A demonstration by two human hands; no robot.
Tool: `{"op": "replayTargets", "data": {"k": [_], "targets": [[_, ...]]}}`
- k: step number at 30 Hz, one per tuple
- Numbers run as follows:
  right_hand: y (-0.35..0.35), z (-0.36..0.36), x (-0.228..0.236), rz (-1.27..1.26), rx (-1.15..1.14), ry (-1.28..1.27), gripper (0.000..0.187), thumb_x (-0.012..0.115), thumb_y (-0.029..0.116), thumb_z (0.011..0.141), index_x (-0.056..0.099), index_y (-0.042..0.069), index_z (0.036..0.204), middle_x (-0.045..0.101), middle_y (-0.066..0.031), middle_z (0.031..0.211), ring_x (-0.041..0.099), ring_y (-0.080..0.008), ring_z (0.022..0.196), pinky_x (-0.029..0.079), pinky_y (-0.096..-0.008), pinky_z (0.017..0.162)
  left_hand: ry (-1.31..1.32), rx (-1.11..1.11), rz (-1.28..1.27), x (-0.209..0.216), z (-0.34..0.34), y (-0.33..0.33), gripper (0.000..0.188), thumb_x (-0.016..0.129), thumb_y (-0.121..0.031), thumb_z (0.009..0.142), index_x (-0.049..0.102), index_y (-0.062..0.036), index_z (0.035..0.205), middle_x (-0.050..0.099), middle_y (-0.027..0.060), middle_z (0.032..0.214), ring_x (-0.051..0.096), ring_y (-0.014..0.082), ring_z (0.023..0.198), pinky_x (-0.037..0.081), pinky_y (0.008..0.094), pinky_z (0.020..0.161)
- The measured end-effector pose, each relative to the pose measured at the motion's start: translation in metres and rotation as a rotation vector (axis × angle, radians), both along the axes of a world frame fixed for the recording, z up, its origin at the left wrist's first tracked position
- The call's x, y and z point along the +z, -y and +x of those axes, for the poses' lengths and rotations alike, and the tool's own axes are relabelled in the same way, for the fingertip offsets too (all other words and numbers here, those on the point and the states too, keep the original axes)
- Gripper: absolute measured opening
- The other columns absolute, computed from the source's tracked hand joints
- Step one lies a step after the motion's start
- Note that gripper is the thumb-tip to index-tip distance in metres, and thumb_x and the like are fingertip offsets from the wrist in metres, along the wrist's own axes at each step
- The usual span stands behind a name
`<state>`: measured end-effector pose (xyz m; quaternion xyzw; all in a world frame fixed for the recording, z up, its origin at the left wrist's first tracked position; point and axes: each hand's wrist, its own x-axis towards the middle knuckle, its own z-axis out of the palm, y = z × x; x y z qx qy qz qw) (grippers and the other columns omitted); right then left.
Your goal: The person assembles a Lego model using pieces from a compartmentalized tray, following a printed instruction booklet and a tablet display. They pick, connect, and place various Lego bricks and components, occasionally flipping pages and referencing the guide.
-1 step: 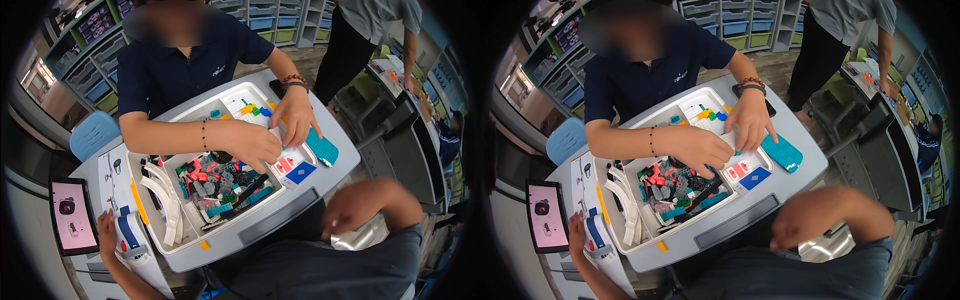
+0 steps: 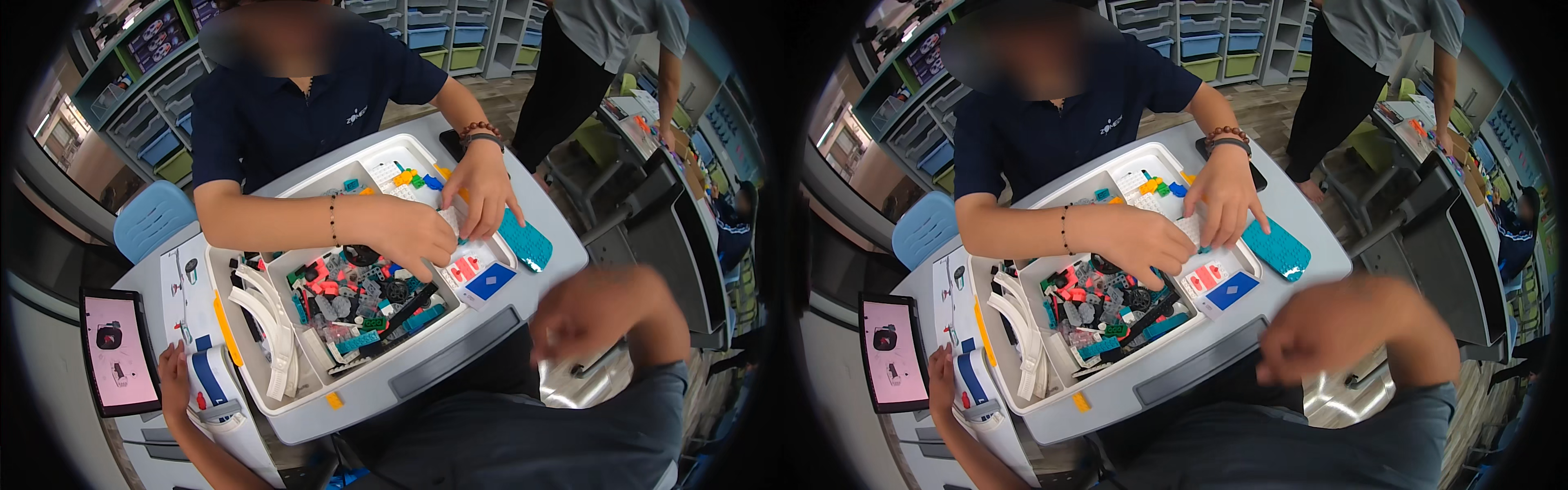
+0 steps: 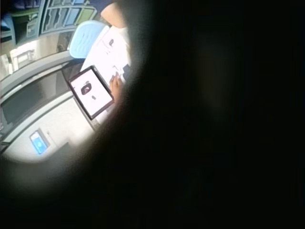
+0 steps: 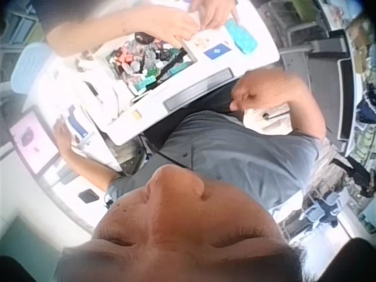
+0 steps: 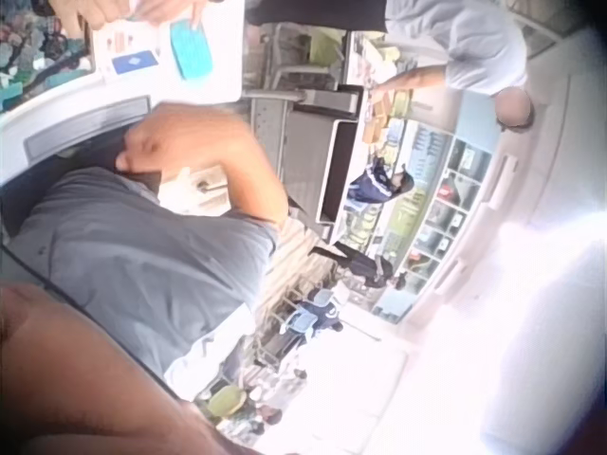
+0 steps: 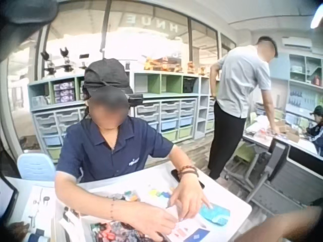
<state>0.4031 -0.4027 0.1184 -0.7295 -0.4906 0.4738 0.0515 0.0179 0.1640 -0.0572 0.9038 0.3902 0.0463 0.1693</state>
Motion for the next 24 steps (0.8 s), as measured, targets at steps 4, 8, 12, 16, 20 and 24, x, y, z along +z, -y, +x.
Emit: {"op": "replayTargets", "data": {"k": [4,8,12,16,20,24], "targets": [[-0.062,0.068,0.036,0.644,-0.26,0.417,0.021,0.065,0.026,0.096,0.076,0.009,0.094,0.076,-0.0057,0.083,0.072,-0.0251,0.073,0.056,-0.0378,0.068,0.017,0.002,0.008,-0.005,0.001,-0.003,0.042,0.046,-0.03,0.112,0.063,-0.0112,0.145,0.052,0.0192,0.148,0.044,0.0346,0.142,0.034,0.0424,0.12],[-0.154,0.144,-0.023,0.6,-0.025,0.87,0.021,0.073,0.023,0.087,0.079,0.01,0.102,0.075,-0.0139,0.095,0.072,-0.0312,0.095,0.057,-0.043,0.083,0.045,-0.024,0.037,-0.012,0.008,-0.003,0.041,0.046,-0.03,0.112,0.064,-0.0118,0.144,0.052,0.0195,0.147,0.044,0.035,0.141,0.034,0.0426,0.12],[-0.202,0.186,-0.084,0.535,0.152,0.905,0.032,0.076,0.026,0.085,0.079,0.01,0.113,0.075,-0.0119,0.108,0.07,-0.0306,0.107,0.055,-0.0442,0.092,0.054,-0.007,0.053,-0.011,0.009,-0.004,0.04,0.048,-0.029,0.111,0.065,-0.0114,0.143,0.053,0.0202,0.146,0.045,0.0356,0.14,0.034,0.0435,0.119],[-0.215,0.188,-0.079,0.487,0.325,0.786,0.044,0.08,0.026,0.082,0.076,0.01,0.123,0.072,-0.0118,0.115,0.065,-0.0311,0.116,0.054,-0.0453,0.095,0.049,-0.002,0.037,-0.013,0.004,-0.002,0.04,0.049,-0.029,0.111,0.065,-0.0103,0.143,0.052,0.0203,0.146,0.044,0.0354,0.141,0.035,0.044,0.119],[-0.213,0.186,-0.084,0.447,0.258,0.77,0.045,0.081,0.026,0.08,0.075,0.007,0.121,0.07,-0.0131,0.116,0.064,-0.0321,0.116,0.054,-0.0447,0.095,0.053,-0.006,0.015,-0.005,0.012,0.002,0.04,0.048,-0.029,0.111,0.065,-0.01,0.143,0.052,0.02,0.146,0.044,0.0354,0.141,0.035,0.0438,0.119],[-0.219,0.185,-0.084,0.445,0.246,0.761,0.043,0.081,0.026,0.08,0.074,0.003,0.116,0.07,-0.0149,0.115,0.067,-0.0348,0.11,0.055,-0.0454,0.092,0.033,0.01,0.028,-0.007,0.009,0.001,0.04,0.048,-0.029,0.111,0.065,-0.0107,0.143,0.052,0.0199,0.146,0.045,0.0352,0.14,0.035,0.0439,0.119]]}}
